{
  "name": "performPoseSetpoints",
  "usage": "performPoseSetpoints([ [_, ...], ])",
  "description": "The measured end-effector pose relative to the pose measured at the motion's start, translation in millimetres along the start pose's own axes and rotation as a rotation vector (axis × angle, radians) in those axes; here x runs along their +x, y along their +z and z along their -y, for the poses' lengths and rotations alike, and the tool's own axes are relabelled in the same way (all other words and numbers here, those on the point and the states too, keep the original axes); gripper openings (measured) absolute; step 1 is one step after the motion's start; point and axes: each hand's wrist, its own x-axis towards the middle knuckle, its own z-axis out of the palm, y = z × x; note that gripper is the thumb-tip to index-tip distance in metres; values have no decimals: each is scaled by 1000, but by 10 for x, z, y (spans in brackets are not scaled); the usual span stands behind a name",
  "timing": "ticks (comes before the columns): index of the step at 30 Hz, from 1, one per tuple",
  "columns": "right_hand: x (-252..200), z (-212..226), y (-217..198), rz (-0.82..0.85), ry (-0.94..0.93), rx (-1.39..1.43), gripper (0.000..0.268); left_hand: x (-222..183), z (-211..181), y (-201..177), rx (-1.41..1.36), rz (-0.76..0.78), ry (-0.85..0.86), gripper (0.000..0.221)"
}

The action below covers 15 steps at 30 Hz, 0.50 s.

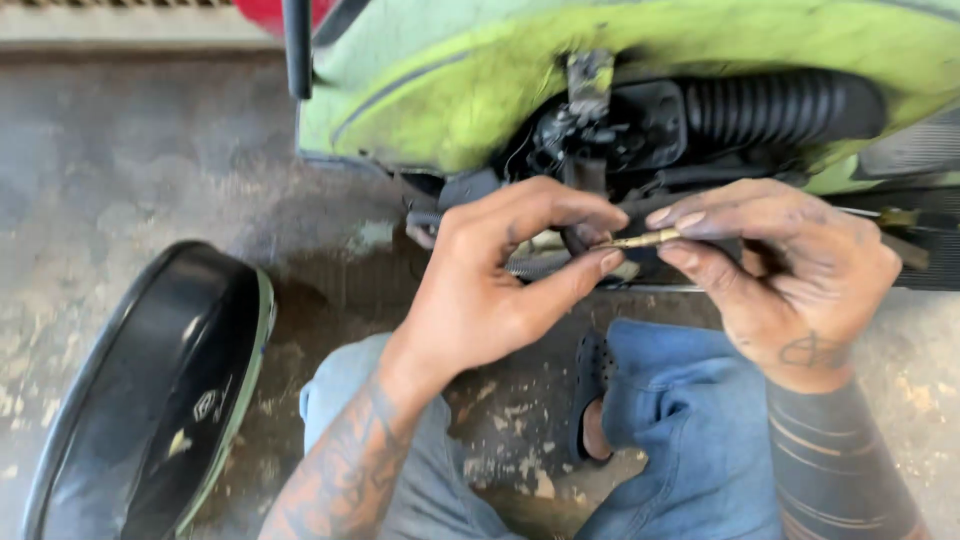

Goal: Repairing and cleaning the engine components of a green scooter using a screwdriver and manual manipulation

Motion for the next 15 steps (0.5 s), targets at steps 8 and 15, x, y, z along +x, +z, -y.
performPoseSetpoints([
  [8, -154, -46, 128, 50, 114, 150, 27, -153, 60, -87, 47, 48, 30, 14],
  [15, -106, -65, 137, 66, 190, 206, 16, -177, 105, -94, 49, 42, 36, 12],
])
